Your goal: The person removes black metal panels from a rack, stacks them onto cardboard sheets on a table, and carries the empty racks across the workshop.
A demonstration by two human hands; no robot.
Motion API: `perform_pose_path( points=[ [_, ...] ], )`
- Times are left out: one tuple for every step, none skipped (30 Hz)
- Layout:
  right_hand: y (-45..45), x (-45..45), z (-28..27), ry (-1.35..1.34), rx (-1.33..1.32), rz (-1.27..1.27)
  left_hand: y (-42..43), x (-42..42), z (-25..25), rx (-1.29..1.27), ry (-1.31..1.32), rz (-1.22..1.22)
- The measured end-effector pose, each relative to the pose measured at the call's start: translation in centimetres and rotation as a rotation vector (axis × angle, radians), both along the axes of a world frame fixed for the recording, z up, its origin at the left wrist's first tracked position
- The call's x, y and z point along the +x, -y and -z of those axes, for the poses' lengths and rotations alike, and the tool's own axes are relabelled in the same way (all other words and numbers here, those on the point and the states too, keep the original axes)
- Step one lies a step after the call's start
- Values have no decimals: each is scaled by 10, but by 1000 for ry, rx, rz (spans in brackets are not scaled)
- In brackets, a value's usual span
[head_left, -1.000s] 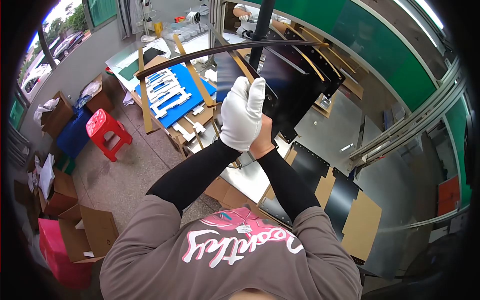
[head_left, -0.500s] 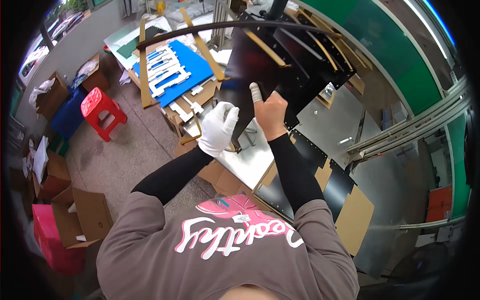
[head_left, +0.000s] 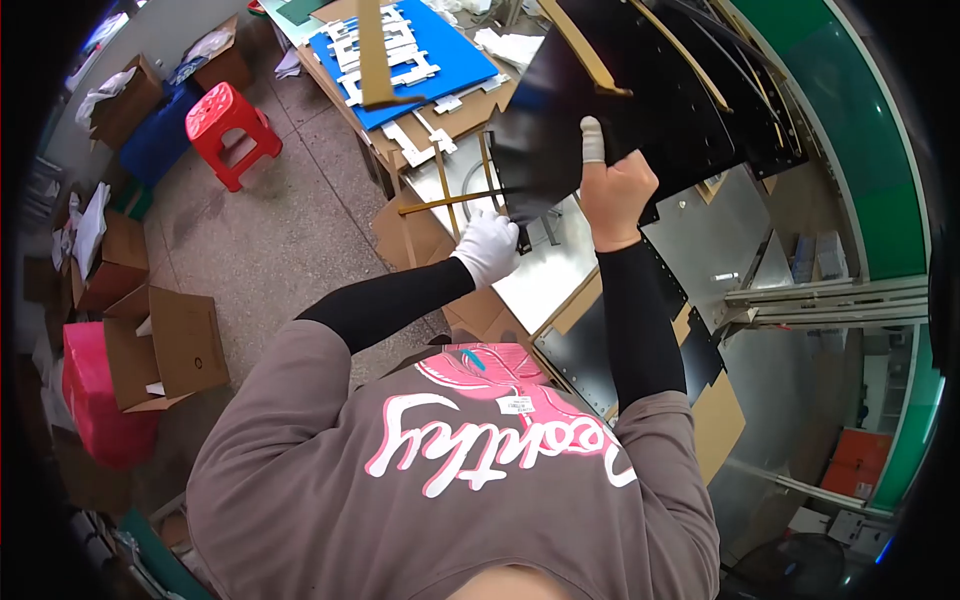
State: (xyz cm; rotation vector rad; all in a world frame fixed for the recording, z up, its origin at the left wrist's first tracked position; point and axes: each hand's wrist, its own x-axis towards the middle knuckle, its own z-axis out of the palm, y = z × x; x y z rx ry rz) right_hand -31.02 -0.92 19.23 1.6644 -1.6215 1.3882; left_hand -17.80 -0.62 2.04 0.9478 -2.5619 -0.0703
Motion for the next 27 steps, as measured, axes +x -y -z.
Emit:
perform_pose_path(
  points=[
    [0, -3, 5, -44, -30, 15, 4, 1, 5, -4, 17, -27],
    [5, -2, 4, -80, -80, 18, 7, 0, 8, -3, -8, -14],
    [4, 4, -5, -83, -46, 6, 7, -2, 11, -8, -29, -8],
    [-2, 9, -11, -90, -11, -9, 10, -4, 18, -50, -39, -12],
    [-3, 12, -13, -34, -16, -54, 10, -4, 19, -65, -40, -12],
    [-1, 14, -13, 13, -14, -95, 11, -4, 22, -76, -47, -4],
    [1, 16, -13, 11, -41, -123, 12, -2, 22, -85, -35, 17],
    [1, 16, -12, -6, -46, -111, 13, -1, 20, -87, -26, 49],
    [2, 15, -12, -24, -45, -91, 16, -1, 19, -102, -30, 39],
    [3, 12, -12, -28, -56, -97, 18, -1, 17, -81, -16, 71],
    [5, 11, -11, -30, -46, -100, 20, 0, 16, -59, -1, 105],
    [6, 10, -11, -31, -35, -103, 20, 1, 15, -34, 15, 138],
    [7, 9, -11, -32, -22, -109, 19, 0, 17, -40, 13, 130],
    [6, 9, -12, -35, -29, -123, 19, -3, 18, -55, -10, 153],
    [6, 9, -14, -40, -22, -107, 22, -3, 19, -73, -28, 170],
    [5, 10, -15, -45, -11, -93, 23, -1, 20, -87, -47, 184],
    [4, 10, -15, -51, 3, -79, 25, -1, 21, -91, -47, 160],
    [4, 10, -15, -53, 2, -99, 25, -1, 22, -70, -54, 173],
    [3, 9, -15, -47, 11, -74, 25, -2, 24, -49, -62, 190],
    [3, 8, -14, -43, 18, -45, 25, -2, 23, -30, -70, 211],
    [3, 6, -14, -38, 23, -17, 25, -2, 22, -35, -73, 200],
    [4, 3, -13, -40, 18, -29, 24, -1, 21, -37, -66, 202],
    [5, 1, -12, -34, 20, -18, 23, 0, 18, -39, -59, 203],
    [5, 0, -13, -26, 24, -6, 24, 1, 16, -39, -51, 206],
    [7, 0, -12, -18, 33, 10, 24, 3, 15, -39, -51, 200],
    [8, -1, -10, -19, 36, 7, 22, 3, 14, -73, -93, 194],
    [9, 0, -11, 12, 5, -19, 21, 3, 15, -107, -135, 188]
  ],
)
